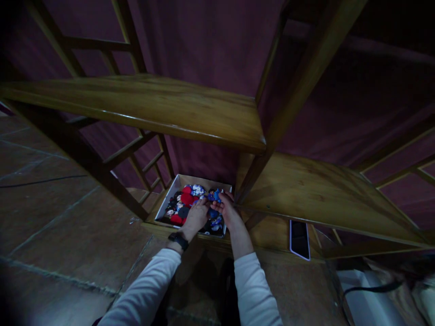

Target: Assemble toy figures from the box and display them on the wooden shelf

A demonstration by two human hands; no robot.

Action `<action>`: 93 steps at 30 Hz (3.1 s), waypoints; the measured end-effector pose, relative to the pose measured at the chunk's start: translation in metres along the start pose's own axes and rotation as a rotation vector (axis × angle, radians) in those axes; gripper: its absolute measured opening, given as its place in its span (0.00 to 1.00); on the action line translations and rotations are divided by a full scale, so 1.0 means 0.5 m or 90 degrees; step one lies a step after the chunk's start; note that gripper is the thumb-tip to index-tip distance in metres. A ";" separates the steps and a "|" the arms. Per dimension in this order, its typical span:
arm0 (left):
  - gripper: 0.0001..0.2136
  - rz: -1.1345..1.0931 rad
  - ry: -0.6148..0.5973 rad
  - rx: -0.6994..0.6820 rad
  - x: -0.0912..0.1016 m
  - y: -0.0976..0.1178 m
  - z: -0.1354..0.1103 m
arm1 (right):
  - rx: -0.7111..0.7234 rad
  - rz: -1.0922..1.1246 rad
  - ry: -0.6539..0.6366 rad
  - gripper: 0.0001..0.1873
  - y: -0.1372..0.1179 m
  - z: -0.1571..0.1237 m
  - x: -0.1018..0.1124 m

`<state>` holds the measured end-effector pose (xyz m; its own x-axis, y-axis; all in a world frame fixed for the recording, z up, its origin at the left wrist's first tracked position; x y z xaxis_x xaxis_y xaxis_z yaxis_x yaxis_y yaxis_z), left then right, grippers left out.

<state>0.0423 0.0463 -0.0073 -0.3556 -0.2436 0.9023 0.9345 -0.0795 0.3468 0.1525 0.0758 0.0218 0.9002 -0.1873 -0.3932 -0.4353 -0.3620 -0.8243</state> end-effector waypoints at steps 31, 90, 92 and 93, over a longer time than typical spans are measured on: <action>0.11 -1.019 0.133 0.543 0.065 -0.063 0.006 | 0.136 -0.199 -0.046 0.23 0.017 -0.014 -0.033; 0.15 -0.974 0.118 0.614 0.066 -0.075 -0.023 | 0.410 -0.633 -0.122 0.16 0.019 -0.019 -0.044; 0.15 -0.967 0.118 0.624 0.065 -0.075 -0.023 | 0.430 -0.644 -0.126 0.16 0.018 -0.018 -0.043; 0.15 -0.959 0.121 0.632 0.064 -0.075 -0.024 | 0.444 -0.652 -0.127 0.15 0.017 -0.018 -0.043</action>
<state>-0.0042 0.0298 0.0056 -0.7248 -0.6167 -0.3072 -0.5293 0.2128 0.8213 0.1295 0.0686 0.0268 0.8337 0.0571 0.5492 0.5079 0.3108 -0.8034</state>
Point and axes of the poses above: each hand's wrist, its own z-axis towards the middle knuckle, its own x-axis out of the back of the hand, y = z × x, the point moved 5 cm from there along z, towards the middle knuckle, and after that the axes turned 13 degrees about y, right-handed, at the moved point
